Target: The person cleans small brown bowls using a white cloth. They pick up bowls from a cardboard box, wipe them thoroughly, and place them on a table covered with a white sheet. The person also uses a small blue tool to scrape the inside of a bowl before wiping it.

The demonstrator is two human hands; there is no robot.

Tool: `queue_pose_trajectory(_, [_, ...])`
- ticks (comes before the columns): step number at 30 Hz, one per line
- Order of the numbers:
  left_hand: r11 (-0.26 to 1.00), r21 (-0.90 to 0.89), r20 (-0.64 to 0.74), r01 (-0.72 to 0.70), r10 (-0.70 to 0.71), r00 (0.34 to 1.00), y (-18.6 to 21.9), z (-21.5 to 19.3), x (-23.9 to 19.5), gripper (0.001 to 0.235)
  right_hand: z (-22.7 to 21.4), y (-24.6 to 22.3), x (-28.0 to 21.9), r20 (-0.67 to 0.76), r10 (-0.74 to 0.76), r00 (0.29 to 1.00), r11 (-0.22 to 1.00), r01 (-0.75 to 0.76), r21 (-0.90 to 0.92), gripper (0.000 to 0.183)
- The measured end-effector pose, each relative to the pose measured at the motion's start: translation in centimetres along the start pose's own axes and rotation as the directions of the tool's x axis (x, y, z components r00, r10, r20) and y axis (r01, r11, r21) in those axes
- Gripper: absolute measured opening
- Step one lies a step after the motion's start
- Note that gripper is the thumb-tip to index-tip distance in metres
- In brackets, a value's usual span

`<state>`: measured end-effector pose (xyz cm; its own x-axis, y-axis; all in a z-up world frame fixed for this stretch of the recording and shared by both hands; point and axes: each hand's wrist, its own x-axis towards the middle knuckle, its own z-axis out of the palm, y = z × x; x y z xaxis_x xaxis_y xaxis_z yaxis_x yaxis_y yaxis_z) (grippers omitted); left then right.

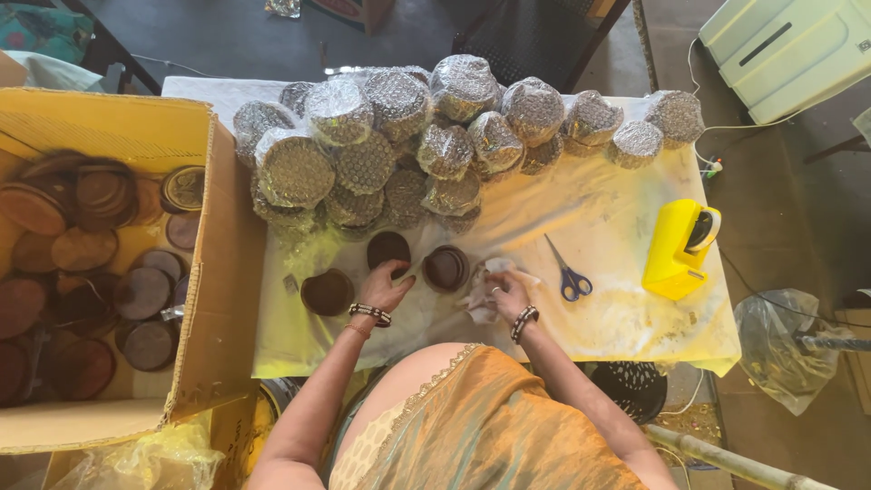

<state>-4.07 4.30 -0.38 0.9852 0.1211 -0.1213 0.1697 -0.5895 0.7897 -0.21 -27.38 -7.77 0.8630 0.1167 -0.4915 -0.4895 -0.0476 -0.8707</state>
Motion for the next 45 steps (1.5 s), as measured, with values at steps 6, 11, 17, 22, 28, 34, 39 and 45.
queue_pose_trajectory(6, [0.973, 0.125, -0.124, -0.196, 0.211, 0.970, 2.3, 1.6, 1.3, 0.041, -1.0, 0.1, -0.2, -0.028, -0.072, 0.997, 0.997, 0.071, -0.028, 0.021])
queue_pose_trajectory(11, [0.905, 0.255, 0.029, -0.341, 0.345, 0.938, 7.7, 2.0, 2.6, 0.055, -0.7, -0.4, -0.7, -0.093, -0.217, 0.972, 0.934, 0.180, -0.308, 0.020])
queue_pose_trajectory(17, [0.796, 0.506, 0.091, -0.333, 0.335, 0.938, 8.0, 6.6, 1.9, 0.089, -1.0, -0.2, -0.2, -0.102, -0.264, 0.959, 0.898, 0.205, -0.388, 0.019])
queue_pose_trajectory(22, [0.845, 0.525, 0.089, -0.100, 0.063, 0.994, 7.7, 6.9, 2.2, 0.093, -0.5, -1.0, -0.9, -0.116, -0.232, 0.966, 0.925, 0.181, -0.335, 0.017])
queue_pose_trajectory(28, [0.883, 0.410, 0.013, -0.231, 0.247, 0.969, 5.9, 7.7, 2.6, 0.102, -0.9, -0.2, -0.1, -0.072, -0.202, 0.977, 0.958, 0.182, -0.223, 0.015])
queue_pose_trajectory(34, [0.920, 0.284, -0.026, -0.270, 0.289, 0.957, 6.1, 7.7, 2.3, 0.076, -1.0, -0.5, -0.1, -0.065, -0.306, 0.950, 0.899, 0.266, -0.349, 0.016])
queue_pose_trajectory(39, [0.889, 0.317, -0.138, -0.332, 0.389, 0.911, 7.1, 7.3, 2.2, 0.058, -1.0, -0.1, 0.2, -0.057, -0.222, 0.973, 0.952, 0.204, -0.228, 0.017])
queue_pose_trajectory(45, [0.837, 0.472, 0.065, -0.278, 0.281, 0.957, 8.6, 6.5, 2.5, 0.058, -0.5, -1.9, -1.2, -0.073, -0.228, 0.971, 0.939, 0.199, -0.281, 0.019])
